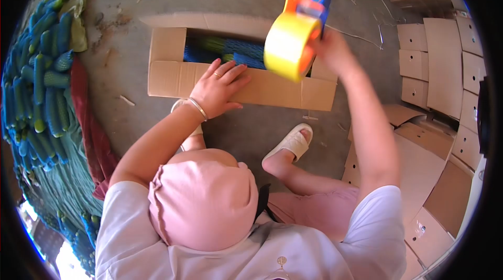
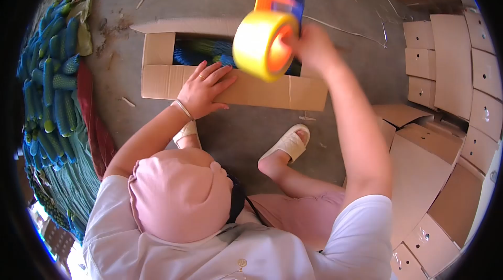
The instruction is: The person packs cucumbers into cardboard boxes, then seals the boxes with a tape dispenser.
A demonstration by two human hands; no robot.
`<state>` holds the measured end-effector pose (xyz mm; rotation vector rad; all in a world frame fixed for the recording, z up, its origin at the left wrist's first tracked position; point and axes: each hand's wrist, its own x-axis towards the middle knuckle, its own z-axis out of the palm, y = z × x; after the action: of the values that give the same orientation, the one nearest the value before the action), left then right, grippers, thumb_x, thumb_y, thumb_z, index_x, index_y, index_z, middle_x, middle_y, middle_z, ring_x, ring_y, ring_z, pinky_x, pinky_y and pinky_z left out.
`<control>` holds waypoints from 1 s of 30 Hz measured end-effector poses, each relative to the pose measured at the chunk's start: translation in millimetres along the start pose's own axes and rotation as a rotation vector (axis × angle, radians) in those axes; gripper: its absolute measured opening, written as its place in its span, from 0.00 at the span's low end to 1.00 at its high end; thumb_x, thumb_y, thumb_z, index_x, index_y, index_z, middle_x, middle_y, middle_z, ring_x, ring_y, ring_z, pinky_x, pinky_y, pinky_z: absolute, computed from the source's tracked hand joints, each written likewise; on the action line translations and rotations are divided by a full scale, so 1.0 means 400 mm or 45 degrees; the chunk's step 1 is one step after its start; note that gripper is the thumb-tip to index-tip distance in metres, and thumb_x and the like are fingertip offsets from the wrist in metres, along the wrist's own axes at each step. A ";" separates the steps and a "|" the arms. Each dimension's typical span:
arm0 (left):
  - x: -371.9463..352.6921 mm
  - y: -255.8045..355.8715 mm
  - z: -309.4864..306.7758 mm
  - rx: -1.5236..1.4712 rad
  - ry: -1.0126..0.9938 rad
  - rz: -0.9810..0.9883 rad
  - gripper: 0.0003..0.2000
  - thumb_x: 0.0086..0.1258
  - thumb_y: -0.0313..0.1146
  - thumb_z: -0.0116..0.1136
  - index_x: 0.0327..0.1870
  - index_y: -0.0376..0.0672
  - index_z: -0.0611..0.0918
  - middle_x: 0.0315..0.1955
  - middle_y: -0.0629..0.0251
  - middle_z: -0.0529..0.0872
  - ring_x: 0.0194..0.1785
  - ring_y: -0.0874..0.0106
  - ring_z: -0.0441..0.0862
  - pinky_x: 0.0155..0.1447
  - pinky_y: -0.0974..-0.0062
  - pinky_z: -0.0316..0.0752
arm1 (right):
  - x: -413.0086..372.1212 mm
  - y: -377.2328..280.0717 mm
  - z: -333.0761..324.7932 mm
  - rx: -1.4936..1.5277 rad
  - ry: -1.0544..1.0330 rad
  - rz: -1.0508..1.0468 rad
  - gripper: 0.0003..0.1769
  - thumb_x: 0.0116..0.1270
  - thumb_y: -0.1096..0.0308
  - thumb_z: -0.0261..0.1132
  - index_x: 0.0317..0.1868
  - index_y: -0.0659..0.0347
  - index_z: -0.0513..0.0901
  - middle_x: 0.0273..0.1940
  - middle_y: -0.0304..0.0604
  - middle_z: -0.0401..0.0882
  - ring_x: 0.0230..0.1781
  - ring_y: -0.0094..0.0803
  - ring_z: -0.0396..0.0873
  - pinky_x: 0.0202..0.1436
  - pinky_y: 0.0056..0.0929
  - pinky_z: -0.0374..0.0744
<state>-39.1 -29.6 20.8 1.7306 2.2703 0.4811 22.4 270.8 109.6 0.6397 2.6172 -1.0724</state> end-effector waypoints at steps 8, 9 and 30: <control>-0.044 -0.001 0.033 0.102 0.466 0.103 0.34 0.38 0.49 0.71 0.54 0.53 0.79 0.56 0.67 0.70 0.62 0.64 0.65 0.69 0.58 0.60 | -0.151 0.117 0.265 0.257 0.232 -0.478 0.26 0.57 0.65 0.66 0.57 0.59 0.74 0.59 0.49 0.73 0.62 0.40 0.69 0.63 0.36 0.69; -0.050 0.001 0.021 0.136 0.487 0.100 0.35 0.37 0.51 0.72 0.54 0.55 0.79 0.57 0.67 0.70 0.64 0.63 0.64 0.69 0.56 0.58 | -0.150 0.121 0.283 0.483 0.225 -0.400 0.25 0.58 0.67 0.66 0.57 0.60 0.74 0.58 0.47 0.74 0.62 0.37 0.71 0.63 0.34 0.68; -0.202 -0.140 -0.084 0.134 0.266 -0.516 0.57 0.28 0.60 0.73 0.70 0.57 0.63 0.71 0.70 0.58 0.75 0.62 0.51 0.71 0.47 0.53 | 0.245 -0.241 0.150 0.134 0.021 -0.298 0.40 0.52 0.74 0.64 0.69 0.54 0.66 0.54 0.43 0.75 0.53 0.29 0.74 0.59 0.27 0.70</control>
<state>-80.0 -124.9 28.8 1.2552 2.7482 0.4794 -106.2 196.7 88.9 0.3703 2.7151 -1.2833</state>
